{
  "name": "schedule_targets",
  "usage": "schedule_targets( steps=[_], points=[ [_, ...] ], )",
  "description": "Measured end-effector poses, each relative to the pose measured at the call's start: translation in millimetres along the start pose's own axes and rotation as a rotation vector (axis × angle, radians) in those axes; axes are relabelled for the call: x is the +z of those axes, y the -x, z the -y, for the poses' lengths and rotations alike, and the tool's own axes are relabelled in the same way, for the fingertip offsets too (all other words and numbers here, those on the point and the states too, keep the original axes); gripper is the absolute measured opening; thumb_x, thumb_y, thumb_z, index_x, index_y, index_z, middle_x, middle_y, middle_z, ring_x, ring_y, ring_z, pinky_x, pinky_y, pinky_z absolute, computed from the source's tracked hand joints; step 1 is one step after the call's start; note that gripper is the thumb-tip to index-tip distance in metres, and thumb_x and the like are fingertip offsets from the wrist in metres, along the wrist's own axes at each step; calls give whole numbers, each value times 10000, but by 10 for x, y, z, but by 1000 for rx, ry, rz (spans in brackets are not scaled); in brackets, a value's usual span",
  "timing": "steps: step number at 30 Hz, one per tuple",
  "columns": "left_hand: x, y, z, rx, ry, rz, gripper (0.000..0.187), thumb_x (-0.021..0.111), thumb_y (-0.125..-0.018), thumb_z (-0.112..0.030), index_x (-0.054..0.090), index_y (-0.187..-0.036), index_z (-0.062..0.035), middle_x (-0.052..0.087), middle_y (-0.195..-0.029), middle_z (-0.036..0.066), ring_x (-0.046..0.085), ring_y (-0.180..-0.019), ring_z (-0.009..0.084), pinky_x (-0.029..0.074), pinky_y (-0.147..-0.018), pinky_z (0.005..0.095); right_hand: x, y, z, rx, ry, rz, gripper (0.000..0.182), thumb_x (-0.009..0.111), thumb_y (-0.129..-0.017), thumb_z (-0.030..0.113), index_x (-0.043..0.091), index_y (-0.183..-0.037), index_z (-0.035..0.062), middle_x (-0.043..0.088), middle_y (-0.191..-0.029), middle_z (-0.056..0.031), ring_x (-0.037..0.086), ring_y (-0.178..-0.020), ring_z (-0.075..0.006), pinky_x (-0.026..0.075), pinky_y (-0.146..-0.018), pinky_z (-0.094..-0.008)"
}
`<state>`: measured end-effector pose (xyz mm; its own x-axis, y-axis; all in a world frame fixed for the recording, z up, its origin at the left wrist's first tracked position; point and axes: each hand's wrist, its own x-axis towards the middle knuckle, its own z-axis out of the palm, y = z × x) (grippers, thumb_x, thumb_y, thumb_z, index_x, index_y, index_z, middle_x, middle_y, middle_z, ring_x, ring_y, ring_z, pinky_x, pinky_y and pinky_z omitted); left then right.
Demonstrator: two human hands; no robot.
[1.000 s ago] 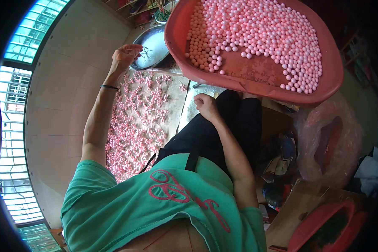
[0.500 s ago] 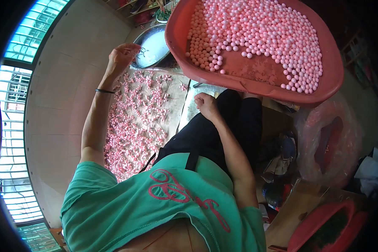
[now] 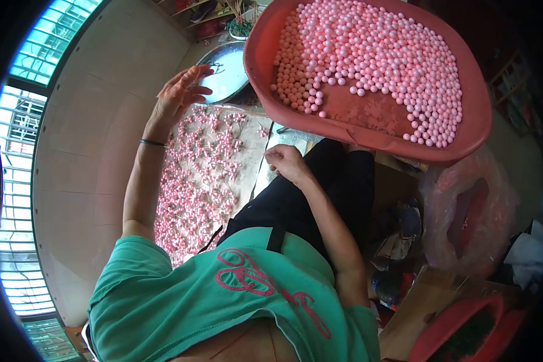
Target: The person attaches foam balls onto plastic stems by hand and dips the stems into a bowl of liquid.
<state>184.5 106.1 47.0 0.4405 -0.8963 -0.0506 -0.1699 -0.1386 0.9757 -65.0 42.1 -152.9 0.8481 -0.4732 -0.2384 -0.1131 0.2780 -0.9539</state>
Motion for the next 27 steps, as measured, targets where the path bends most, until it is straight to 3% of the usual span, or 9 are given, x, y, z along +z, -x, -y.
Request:
schedule_targets(
  steps=[3, 11, 12, 15, 18, 19, 20, 24, 27],
  points=[
    [109, 129, 45, -23, 186, 28, 641, 543, -931, -497, 488, -1300, 24, 550, -1296, 126, 628, -839, 159, 527, -759, 291, 119, 40, 309, -44, 2, 122, 298, 580, -937, 279, 654, -1033, 7, 639, -860, -35, 599, -712, -93, 473, -592, -223],
    [291, 449, 95, -16, 152, 40, 725, 532, -912, -559, 458, -1358, 7, 528, -1325, 116, 588, -742, 122, 497, -689, 252, 379, -96, 922, -216, -115, 206, 502, 492, -970, 458, 616, -1110, -8, 634, -903, -72, 609, -726, -109, 476, -584, -224],
    [352, 495, 60, -32, 132, 9, 705, 536, -909, -566, 498, -1333, -4, 616, -1117, 96, 573, -712, 103, 478, -662, 242, 414, -122, 974, -222, -114, 205, 508, 495, -967, 463, 615, -1108, -10, 634, -901, -72, 609, -718, -110, 476, -580, -224],
    [410, 550, 98, -47, 103, 0, 718, 547, -896, -583, 513, -1323, -8, 614, -882, 54, 563, -687, 96, 464, -643, 238, 505, -209, 1034, -242, -115, 185, 524, 506, -948, 505, 623, -1031, 1, 638, -883, -60, 609, -688, -110, 480, -570, -226],
    [449, 630, 97, -61, 33, 9, 722, 501, -908, -600, 492, -1353, -31, 601, -961, 45, 542, -694, 92, 455, -655, 240, 572, -259, 1079, -260, -163, 165, 506, 526, -927, 532, 631, -931, 37, 646, -861, -39, 599, -673, -95, 466, -563, -221],
    [451, 658, 85, -78, 1, 23, 716, 479, -917, -601, 483, -1364, -41, 610, -1050, 51, 534, -711, 90, 453, -670, 239, 583, -268, 1090, -257, -159, 171, 492, 531, -928, 521, 635, -919, 41, 648, -844, -34, 593, -665, -88, 456, -557, -214],
    [473, 677, 54, -73, -38, -2, 711, 487, -910, -608, 505, -1352, -51, 583, -850, 15, 539, -699, 80, 452, -657, 231, 588, -287, 1099, -253, -155, 177, 477, 537, -929, 510, 638, -907, 45, 649, -826, -30, 588, -657, -82, 445, -552, -208],
    [493, 686, 20, -22, -100, -36, 811, 536, -858, -655, 466, -1376, -35, 598, -761, 31, 542, -615, 75, 443, -549, 220, 637, -393, 1049, -251, -142, 162, 395, 555, -941, 439, 641, -850, 64, 651, -755, -13, 569, -638, -57, 403, -529, -184],
    [468, 686, 55, -38, -135, -22, 833, 516, -863, -662, 426, -1401, -32, 596, -774, 21, 531, -597, 62, 426, -511, 206, 675, -455, 1035, -217, -162, 39, 278, 593, -933, 288, 652, -821, 41, 652, -720, -11, 560, -577, -60, 427, -508, -201]
  ],
)
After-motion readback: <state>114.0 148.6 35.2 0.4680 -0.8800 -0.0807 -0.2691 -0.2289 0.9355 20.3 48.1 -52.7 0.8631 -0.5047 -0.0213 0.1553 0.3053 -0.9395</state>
